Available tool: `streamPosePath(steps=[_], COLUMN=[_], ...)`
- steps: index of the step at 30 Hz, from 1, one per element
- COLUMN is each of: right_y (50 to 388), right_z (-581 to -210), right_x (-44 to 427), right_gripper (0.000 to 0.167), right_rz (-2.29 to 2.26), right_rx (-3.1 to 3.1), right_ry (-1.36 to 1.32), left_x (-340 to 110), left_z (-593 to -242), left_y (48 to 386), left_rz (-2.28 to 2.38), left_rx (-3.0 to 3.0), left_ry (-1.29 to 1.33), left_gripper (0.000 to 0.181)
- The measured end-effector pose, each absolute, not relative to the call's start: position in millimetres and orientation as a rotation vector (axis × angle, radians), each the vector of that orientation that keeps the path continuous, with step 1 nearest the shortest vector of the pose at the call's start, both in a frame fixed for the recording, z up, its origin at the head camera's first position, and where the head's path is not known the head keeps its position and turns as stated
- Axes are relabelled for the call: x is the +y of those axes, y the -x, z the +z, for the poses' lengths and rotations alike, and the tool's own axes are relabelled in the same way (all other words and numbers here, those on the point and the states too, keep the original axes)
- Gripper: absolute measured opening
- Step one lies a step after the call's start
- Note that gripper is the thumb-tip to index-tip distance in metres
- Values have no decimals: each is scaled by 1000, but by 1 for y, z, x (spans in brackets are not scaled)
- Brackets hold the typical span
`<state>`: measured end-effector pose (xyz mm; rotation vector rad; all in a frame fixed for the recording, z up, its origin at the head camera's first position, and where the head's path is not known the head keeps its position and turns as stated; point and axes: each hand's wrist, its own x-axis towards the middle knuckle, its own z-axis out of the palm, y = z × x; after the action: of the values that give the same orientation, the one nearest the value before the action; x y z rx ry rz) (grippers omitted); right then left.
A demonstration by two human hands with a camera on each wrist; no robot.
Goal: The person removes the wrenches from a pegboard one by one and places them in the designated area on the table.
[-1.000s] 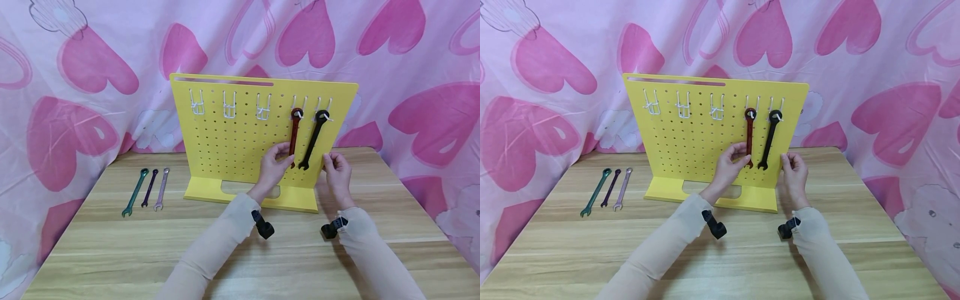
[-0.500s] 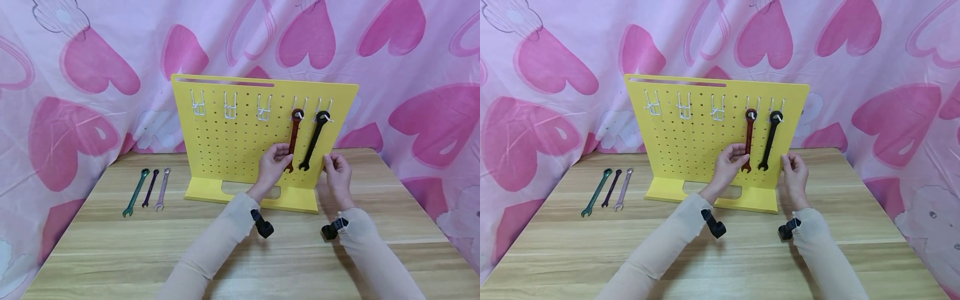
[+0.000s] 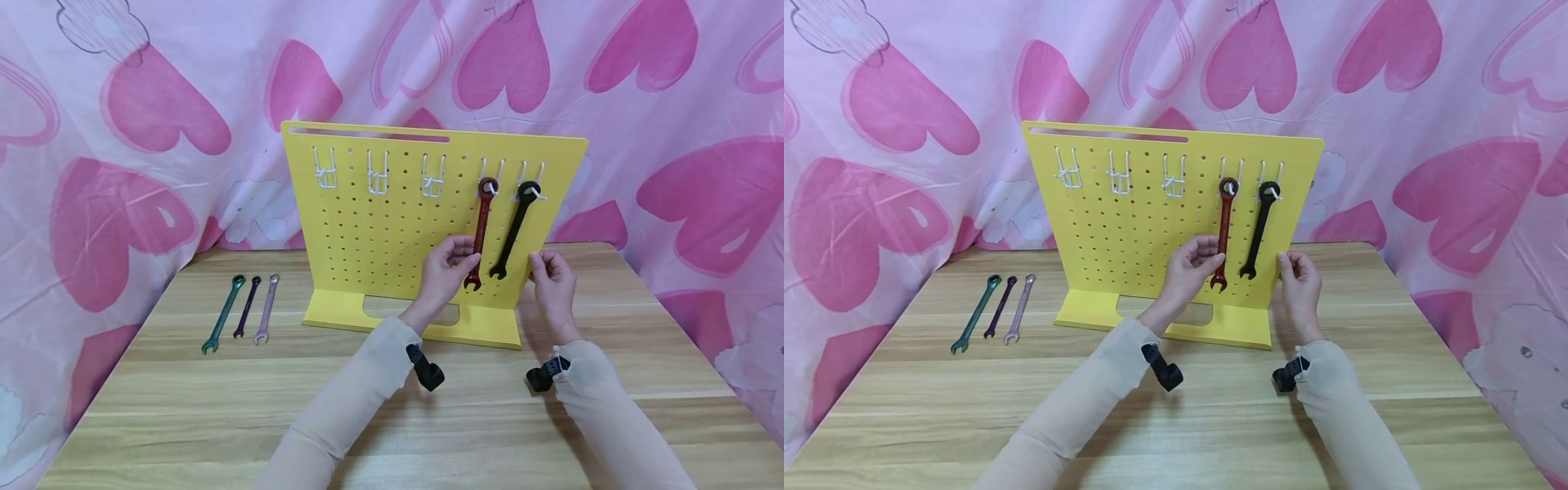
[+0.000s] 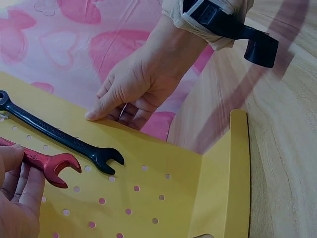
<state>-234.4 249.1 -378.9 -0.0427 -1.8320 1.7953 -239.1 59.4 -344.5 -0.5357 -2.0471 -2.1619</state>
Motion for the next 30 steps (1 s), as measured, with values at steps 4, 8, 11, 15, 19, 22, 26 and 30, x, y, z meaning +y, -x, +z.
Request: streamPosePath(steps=[4,8,11,15,19,22,26,30], right_y=[234,234,234,234,234,234,235,235], right_z=[-379,-379,-379,-379,-379,-379,-380,-381], right_x=[249,249,249,249,249,249,250,250], right_gripper=[12,12,12,12,12,12,13,13], right_rz=[1793,1785,1787,1797,1804,1801,1809,1812], right_rx=[-1840,-1837,-1829,-1817,-1813,-1819,-1816,-1813], right_ry=[41,29,28,26,21,26,28,25], left_x=[55,54,54,56,60,61,60,60], left_z=[-332,-328,-327,-331,-345,-351,-350,-349], left_y=[228,223,222,226,236,240,239,238], left_rz=[-2181,-2184,-2188,-2197,-2189,-2199,-2213,-2217], left_rx=[-2048,-2047,-2046,-2056,-2056,-2058,-2062,-2052], left_ry=[534,536,536,535,532,536,564,583], left_gripper=[25,25,25,26,26,27,28,28])
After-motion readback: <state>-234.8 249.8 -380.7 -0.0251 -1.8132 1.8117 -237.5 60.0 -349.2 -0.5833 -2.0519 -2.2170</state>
